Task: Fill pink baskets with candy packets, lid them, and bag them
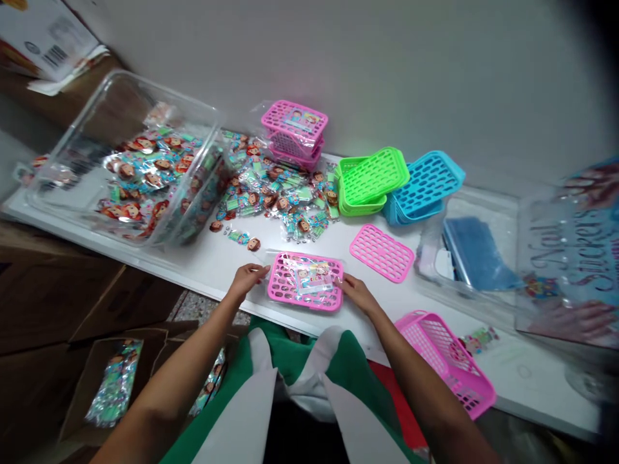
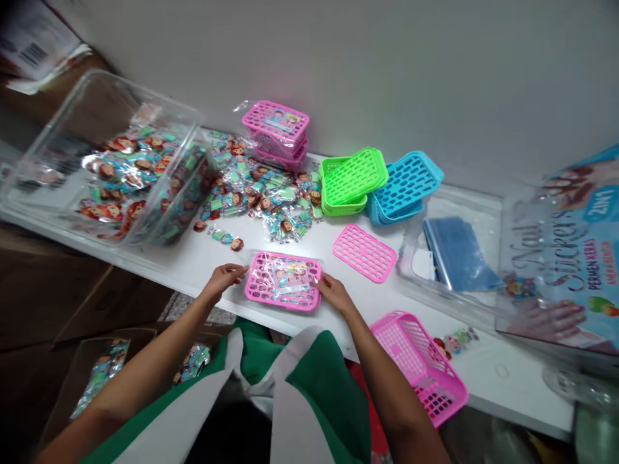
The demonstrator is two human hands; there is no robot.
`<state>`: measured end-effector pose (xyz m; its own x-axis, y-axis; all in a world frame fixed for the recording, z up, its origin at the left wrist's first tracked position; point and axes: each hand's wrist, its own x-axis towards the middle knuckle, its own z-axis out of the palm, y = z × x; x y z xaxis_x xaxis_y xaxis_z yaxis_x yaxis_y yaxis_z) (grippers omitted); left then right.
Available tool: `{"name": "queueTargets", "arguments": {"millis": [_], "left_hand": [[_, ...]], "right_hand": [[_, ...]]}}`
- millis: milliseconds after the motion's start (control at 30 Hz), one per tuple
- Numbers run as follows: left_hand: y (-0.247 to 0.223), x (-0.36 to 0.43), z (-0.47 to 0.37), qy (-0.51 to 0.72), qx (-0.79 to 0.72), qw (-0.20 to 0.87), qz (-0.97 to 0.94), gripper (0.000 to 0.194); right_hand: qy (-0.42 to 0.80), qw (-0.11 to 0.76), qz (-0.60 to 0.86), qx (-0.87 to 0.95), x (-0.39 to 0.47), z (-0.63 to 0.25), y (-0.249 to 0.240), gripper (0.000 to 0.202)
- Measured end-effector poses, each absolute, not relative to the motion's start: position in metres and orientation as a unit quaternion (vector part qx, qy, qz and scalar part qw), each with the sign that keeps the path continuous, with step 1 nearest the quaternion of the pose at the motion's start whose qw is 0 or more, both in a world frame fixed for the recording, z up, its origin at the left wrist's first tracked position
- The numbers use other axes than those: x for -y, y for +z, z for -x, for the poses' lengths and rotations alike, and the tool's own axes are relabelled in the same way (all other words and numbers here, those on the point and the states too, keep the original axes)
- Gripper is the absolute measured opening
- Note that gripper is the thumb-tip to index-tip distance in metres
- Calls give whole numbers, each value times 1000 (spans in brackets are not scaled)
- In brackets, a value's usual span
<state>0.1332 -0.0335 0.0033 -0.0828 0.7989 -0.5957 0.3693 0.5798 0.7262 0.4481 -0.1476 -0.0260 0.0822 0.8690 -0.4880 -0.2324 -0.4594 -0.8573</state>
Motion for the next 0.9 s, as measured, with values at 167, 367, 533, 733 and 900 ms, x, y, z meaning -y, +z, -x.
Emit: {"name": "queueTargets", "arguments": {"millis": [167,367,533,733,900], "left_hand": [[3,31,-132,217,-691,544,-423,40],[10,31,-128,272,-680,517,-443,33],[24,32,-128,282,-617,605,-417,36],[24,31,-129,253,-621,624,-402,38],[21,29,-130,262,-614,638,-383,37]], "right_hand": [[608,483,599,198,154,-446,-22,67],[563,496,640,164,152,-433,-27,86],[553,490,652,171,163,-412,-24,85],[548,456,675,191,161,-401,-18,86],[560,453,663,204,152,-395,-10,76]]}}
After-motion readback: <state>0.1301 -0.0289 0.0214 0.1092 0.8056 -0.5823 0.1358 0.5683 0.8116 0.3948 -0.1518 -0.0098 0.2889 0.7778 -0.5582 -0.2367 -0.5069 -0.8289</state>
